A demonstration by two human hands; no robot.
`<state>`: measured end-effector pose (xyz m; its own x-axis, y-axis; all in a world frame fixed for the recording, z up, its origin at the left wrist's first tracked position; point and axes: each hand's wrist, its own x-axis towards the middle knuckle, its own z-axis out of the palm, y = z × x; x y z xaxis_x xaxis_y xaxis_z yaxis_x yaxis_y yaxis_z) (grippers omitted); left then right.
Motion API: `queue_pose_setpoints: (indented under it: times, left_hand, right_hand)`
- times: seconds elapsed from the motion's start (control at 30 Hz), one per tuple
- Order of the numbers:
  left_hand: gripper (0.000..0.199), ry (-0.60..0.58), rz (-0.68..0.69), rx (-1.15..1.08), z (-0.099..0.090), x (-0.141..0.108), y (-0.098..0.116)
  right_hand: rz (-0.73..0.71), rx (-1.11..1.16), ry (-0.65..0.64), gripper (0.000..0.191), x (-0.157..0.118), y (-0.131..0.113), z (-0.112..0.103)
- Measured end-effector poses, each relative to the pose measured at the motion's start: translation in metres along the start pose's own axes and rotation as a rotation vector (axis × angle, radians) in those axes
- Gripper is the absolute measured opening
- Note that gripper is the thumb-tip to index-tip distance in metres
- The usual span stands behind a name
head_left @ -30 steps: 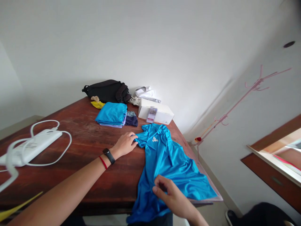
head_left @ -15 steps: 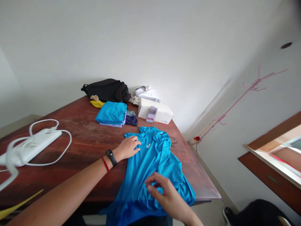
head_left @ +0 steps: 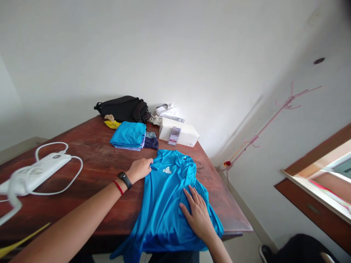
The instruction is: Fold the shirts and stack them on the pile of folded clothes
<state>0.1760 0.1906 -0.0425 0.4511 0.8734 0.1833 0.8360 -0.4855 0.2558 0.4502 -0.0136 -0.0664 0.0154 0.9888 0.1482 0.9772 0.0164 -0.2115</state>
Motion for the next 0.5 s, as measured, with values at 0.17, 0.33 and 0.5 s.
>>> queue_pose_setpoints:
  times: [0.17,0.33,0.5]
  left_hand:
    - [0.029,-0.040,-0.008,0.040,-0.029,-0.017,-0.011]
    - [0.026,-0.178,-0.074,0.092,-0.051,-0.070,-0.037]
    - [0.019,-0.211,-0.169,0.079,-0.068,-0.122,-0.060]
  right_hand:
    - [-0.056,0.033,-0.072,0.067,-0.022,-0.004,0.000]
    - [-0.155,0.144,-0.265,0.084,-0.049,0.001,0.004]
    - [-0.141,0.368,-0.186,0.056,-0.051,-0.010,-0.014]
